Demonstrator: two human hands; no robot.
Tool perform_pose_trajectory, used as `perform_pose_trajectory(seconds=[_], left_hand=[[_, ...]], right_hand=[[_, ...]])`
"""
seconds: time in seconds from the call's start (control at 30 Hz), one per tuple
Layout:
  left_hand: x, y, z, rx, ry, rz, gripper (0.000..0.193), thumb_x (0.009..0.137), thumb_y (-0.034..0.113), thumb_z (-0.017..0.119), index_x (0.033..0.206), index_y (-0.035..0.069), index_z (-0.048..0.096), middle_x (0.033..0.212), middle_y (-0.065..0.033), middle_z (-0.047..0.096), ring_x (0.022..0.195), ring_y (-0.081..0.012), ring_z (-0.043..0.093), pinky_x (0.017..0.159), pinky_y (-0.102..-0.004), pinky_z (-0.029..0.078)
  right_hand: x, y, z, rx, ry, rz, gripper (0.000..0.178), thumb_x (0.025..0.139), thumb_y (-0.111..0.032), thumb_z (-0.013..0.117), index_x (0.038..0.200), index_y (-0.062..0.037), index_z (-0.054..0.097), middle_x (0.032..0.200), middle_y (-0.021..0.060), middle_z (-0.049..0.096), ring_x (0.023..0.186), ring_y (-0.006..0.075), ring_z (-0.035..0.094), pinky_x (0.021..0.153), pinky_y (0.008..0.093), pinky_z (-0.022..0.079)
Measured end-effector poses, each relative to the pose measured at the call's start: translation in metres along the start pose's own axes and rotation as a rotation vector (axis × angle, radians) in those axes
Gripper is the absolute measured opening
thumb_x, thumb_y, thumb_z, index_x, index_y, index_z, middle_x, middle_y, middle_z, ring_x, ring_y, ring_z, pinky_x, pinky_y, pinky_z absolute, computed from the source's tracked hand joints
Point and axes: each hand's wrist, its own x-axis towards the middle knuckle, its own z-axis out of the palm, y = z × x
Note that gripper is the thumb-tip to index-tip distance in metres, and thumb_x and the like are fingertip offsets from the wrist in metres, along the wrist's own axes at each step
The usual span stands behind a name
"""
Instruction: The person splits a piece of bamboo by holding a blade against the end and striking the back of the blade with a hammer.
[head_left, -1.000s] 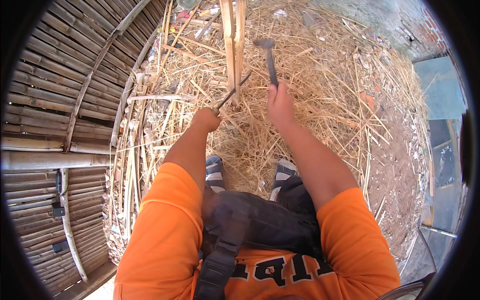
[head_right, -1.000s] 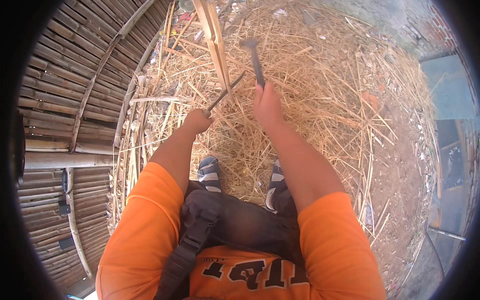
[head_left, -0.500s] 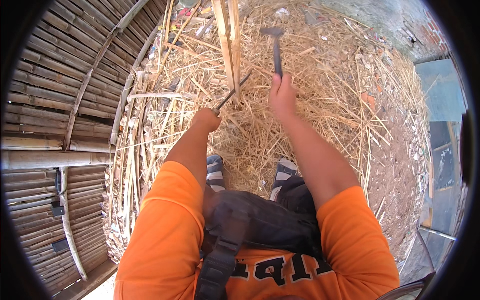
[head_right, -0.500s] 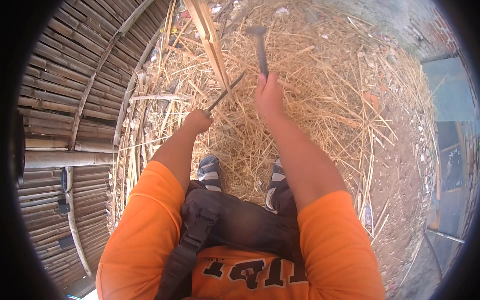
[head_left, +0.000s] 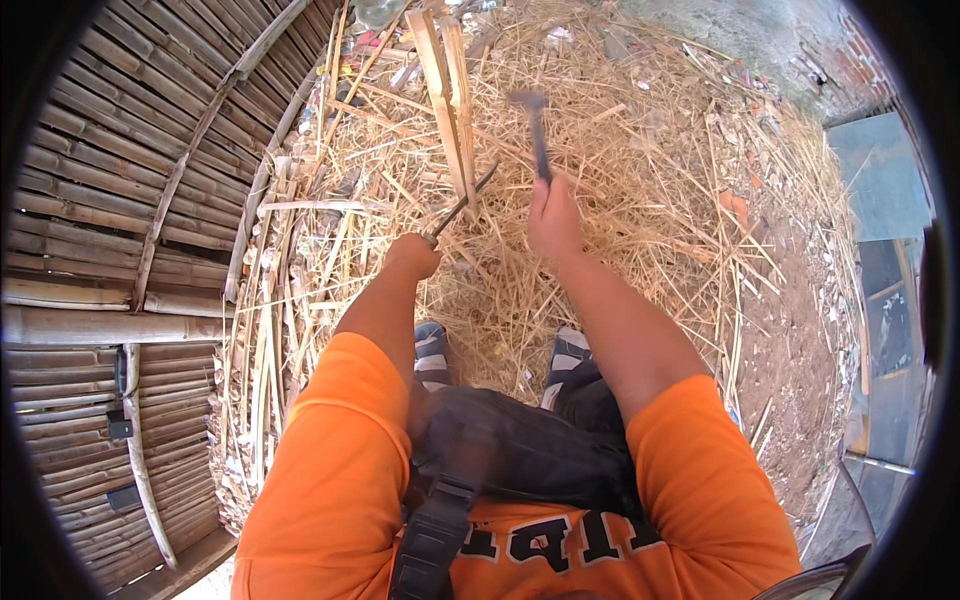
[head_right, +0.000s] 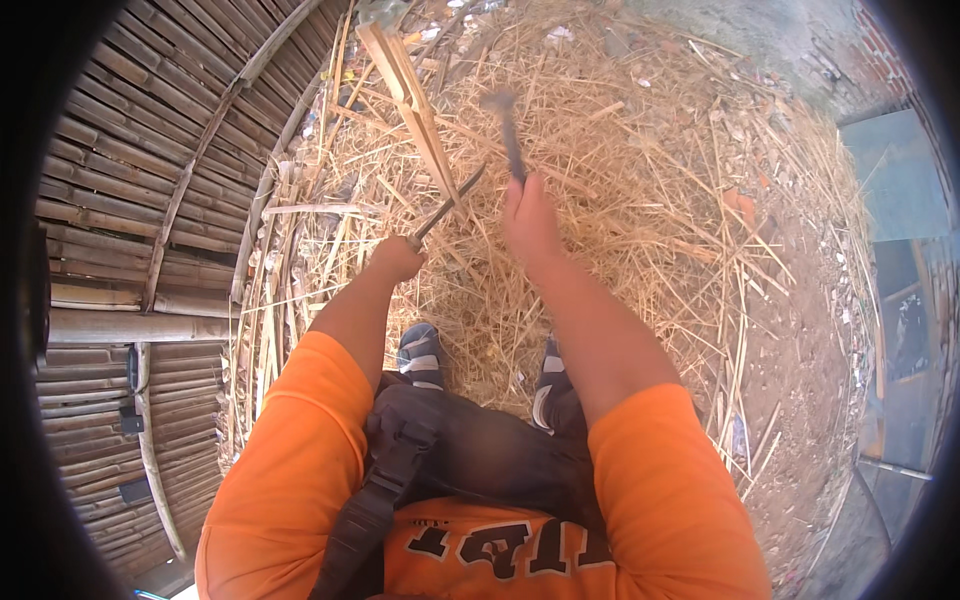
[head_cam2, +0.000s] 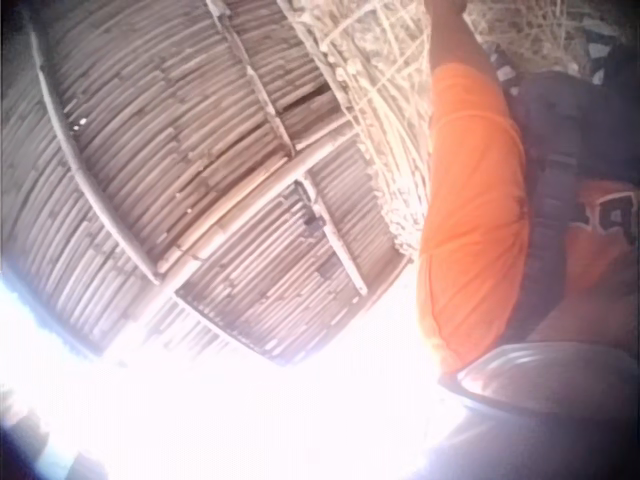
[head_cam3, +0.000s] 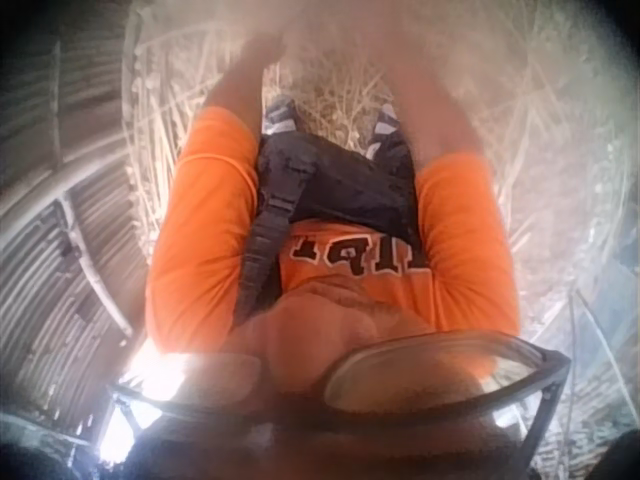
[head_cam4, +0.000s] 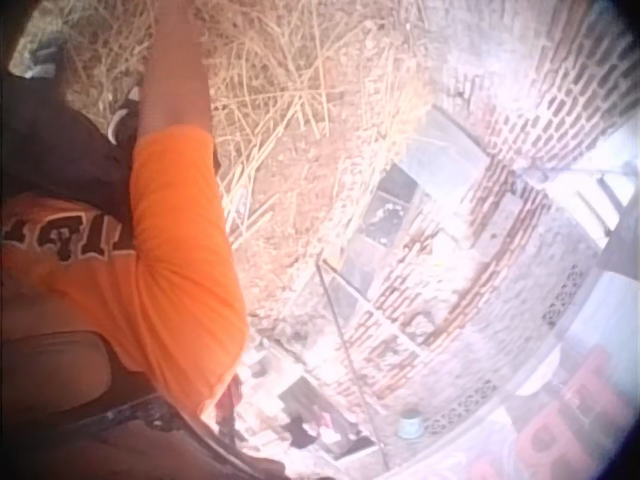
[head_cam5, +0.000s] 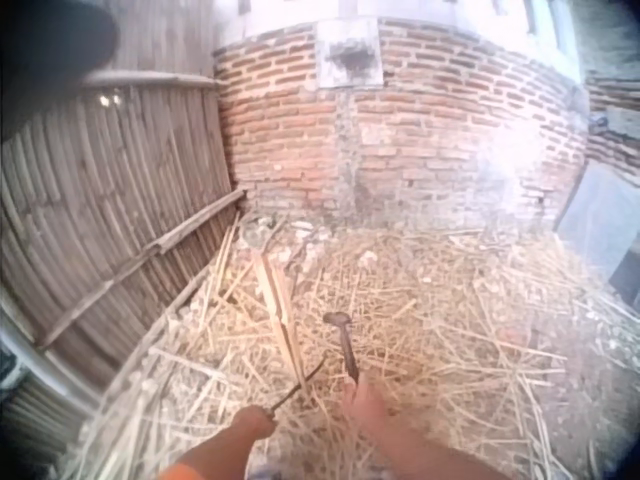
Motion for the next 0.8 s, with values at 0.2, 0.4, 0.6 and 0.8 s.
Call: perform_pose_trajectory(seconds=[0.2, 0.4, 0.6, 0.8], left_hand=[[0.001, 0.004, 0.003, 0.036, -0.052, -0.011, 0.043, 0.092, 0.046, 0.066, 0.125, 0.020, 0.072, 0.118, -0.0136, 0.072, 0.109, -0.0332, 0.070, 0.096, -0.0432, 0.056], [-0.002, -0.001, 0.005, 0.040, -0.016, 0.043, 0.046, 0.094, 0.050, 0.061, 0.119, 0.014, 0.072, 0.109, -0.0188, 0.072, 0.102, -0.0379, 0.070, 0.089, -0.0480, 0.057], [-0.004, -0.007, 0.018, 0.178, -0.112, 0.028, 0.040, 0.092, 0.045, 0.065, 0.126, 0.023, 0.071, 0.119, -0.0109, 0.072, 0.110, -0.0327, 0.070, 0.094, -0.0445, 0.057], [0.004, -0.015, 0.023, 0.065, -0.053, 0.077, 0.048, 0.094, 0.050, 0.061, 0.119, 0.011, 0.070, 0.111, -0.0202, 0.070, 0.105, -0.0381, 0.069, 0.090, -0.0476, 0.056]], right_hand=[[0.003, 0.041, 0.032, -0.118, -0.058, 0.018, 0.040, 0.112, -0.038, 0.037, 0.107, -0.0012, 0.053, 0.080, 0.0136, 0.062, 0.066, 0.0292, 0.061, 0.064, 0.0479, 0.050], [0.000, -0.028, -0.009, 0.106, 0.092, 0.017, 0.041, 0.111, -0.034, 0.039, 0.127, 0.0003, 0.053, 0.088, 0.0242, 0.067, 0.084, 0.0388, 0.069, 0.078, 0.0532, 0.053], [-0.019, 0.057, 0.041, -0.349, -0.323, 0.093, 0.048, 0.111, -0.041, 0.036, 0.125, 0.0012, 0.055, 0.094, 0.0249, 0.068, 0.085, 0.0428, 0.067, 0.082, 0.0529, 0.053], [0.009, 0.032, 0.016, -0.135, -0.146, 0.043, 0.044, 0.110, -0.038, 0.041, 0.125, 0.0010, 0.054, 0.101, 0.0261, 0.069, 0.095, 0.0446, 0.068, 0.085, 0.0565, 0.051]])
